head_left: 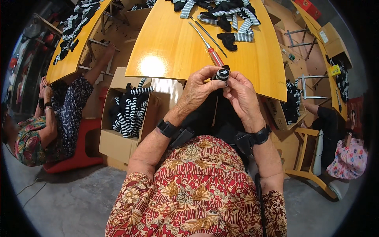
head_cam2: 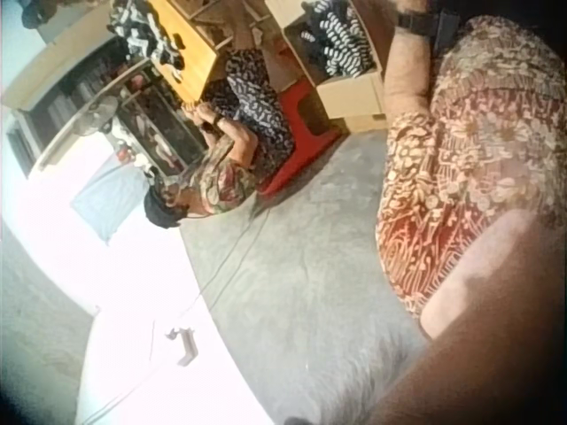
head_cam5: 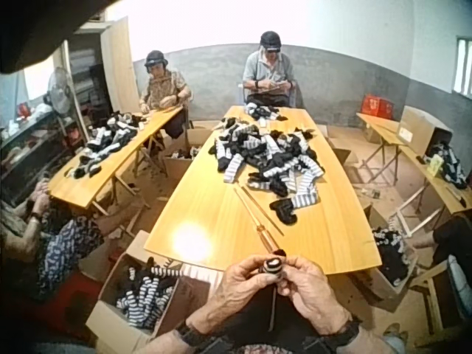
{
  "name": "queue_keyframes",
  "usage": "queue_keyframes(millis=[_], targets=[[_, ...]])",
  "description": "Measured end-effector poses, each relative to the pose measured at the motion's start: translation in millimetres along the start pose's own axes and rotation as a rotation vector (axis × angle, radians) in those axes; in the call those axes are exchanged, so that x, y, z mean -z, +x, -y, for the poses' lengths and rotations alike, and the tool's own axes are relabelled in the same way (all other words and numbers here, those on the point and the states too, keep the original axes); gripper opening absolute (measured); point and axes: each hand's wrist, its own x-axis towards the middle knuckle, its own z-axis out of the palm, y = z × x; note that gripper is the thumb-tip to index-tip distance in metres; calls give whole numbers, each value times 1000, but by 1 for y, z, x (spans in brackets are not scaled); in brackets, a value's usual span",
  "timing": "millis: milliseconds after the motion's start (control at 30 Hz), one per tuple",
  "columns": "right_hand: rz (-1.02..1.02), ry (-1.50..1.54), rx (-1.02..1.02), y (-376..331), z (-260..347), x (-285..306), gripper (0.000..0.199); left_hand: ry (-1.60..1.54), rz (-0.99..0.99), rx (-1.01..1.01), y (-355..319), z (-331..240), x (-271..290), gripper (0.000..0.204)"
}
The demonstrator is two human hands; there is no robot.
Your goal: The person sits at a table and assembles striped socks by inserting a red-handled metal tool into the sock opening and pulling the fabric over it. They repeatedly adjust the sock on the tool and inspect the fit. The task involves handling multiple socks one at a time.
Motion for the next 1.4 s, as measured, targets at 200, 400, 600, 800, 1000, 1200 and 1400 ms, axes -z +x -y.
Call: queue_keyframes(millis=[200, 400, 600, 800, 1000, 1200, 1400], targets=[[-52, -603, 288, -10, 5, -9, 17, -173, -116, -40, 1, 1, 5, 18], [-58, -1062, 656, -18, 4, -24, 26, -134, -162, 20, -2, 3, 0, 19], [-86, -1136, 786, -10, 2, -17, 13, 161, -105, 19, -6, 6, -2, 25], [-90, -805, 464, -10, 5, -15, 6, 34, -100, 165, -16, -12, 0, 41], [-53, -1007, 474, -12, 10, -20, 12, 68, -140, 146, -14, -6, 5, 44], [-133, -916, 609, -16, 7, -16, 6, -142, -123, 371, -19, -2, 1, 42], [30, -934, 751, 0, 3, -12, 6, -203, -172, 213, -4, 2, 10, 26]])
